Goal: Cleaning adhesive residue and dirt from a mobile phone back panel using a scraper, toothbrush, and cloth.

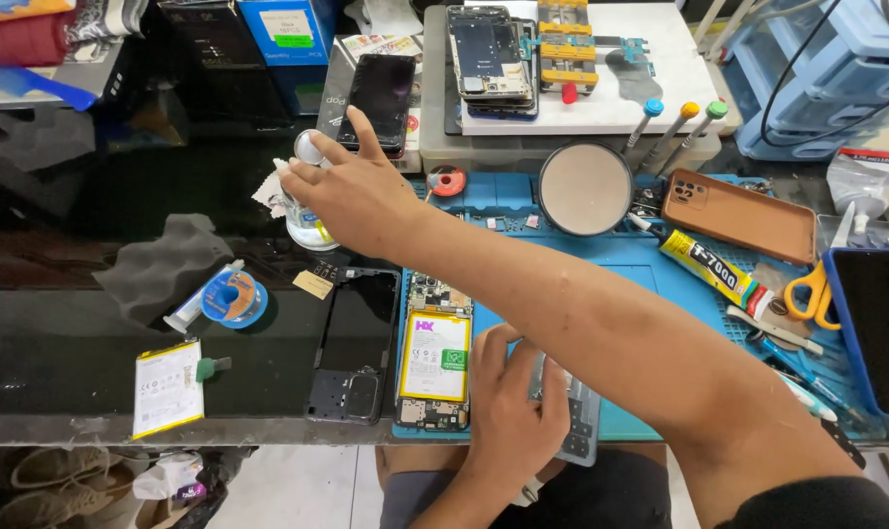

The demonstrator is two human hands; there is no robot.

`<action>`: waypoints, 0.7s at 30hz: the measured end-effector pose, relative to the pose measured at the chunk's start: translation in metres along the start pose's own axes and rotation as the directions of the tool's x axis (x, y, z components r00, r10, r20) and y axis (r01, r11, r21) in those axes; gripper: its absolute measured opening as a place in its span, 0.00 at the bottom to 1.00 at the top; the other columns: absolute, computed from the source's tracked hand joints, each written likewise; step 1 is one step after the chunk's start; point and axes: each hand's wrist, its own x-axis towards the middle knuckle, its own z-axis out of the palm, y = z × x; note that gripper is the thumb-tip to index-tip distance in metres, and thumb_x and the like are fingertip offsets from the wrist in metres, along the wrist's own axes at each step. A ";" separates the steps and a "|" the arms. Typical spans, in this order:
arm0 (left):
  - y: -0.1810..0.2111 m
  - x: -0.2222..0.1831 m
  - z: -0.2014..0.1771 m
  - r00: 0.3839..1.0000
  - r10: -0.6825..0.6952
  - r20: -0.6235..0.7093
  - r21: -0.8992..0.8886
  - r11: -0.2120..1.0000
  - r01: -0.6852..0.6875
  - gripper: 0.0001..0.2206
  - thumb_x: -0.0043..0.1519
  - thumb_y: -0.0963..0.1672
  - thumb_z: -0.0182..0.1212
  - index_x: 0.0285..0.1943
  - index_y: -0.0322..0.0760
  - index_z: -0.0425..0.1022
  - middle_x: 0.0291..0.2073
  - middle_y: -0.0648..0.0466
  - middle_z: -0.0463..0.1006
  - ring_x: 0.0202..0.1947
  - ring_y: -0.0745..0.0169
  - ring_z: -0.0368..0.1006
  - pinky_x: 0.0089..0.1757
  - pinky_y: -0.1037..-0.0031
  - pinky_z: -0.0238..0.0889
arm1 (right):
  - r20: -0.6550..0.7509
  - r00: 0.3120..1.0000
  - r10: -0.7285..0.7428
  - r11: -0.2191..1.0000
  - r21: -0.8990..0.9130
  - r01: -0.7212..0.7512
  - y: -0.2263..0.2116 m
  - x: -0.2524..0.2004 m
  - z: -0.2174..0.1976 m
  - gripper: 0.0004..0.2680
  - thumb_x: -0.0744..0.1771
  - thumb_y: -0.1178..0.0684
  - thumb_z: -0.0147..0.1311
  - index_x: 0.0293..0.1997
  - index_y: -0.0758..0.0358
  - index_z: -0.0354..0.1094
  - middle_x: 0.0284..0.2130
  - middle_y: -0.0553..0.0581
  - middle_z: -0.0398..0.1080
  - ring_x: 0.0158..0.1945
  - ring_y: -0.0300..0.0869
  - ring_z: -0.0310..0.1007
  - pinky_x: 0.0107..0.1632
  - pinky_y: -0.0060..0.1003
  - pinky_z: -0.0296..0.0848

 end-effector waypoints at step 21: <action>0.004 0.002 -0.008 0.984 -0.062 -0.166 -0.173 0.984 0.033 0.08 0.69 0.41 0.53 0.50 0.32 0.76 0.44 0.48 0.75 0.46 0.49 0.73 0.49 0.61 0.68 | 0.143 0.964 0.225 0.907 0.331 -0.260 -0.005 0.006 -0.047 0.30 0.57 0.71 0.38 0.66 0.51 0.58 0.56 0.54 0.74 0.72 0.54 0.55 0.65 0.64 0.37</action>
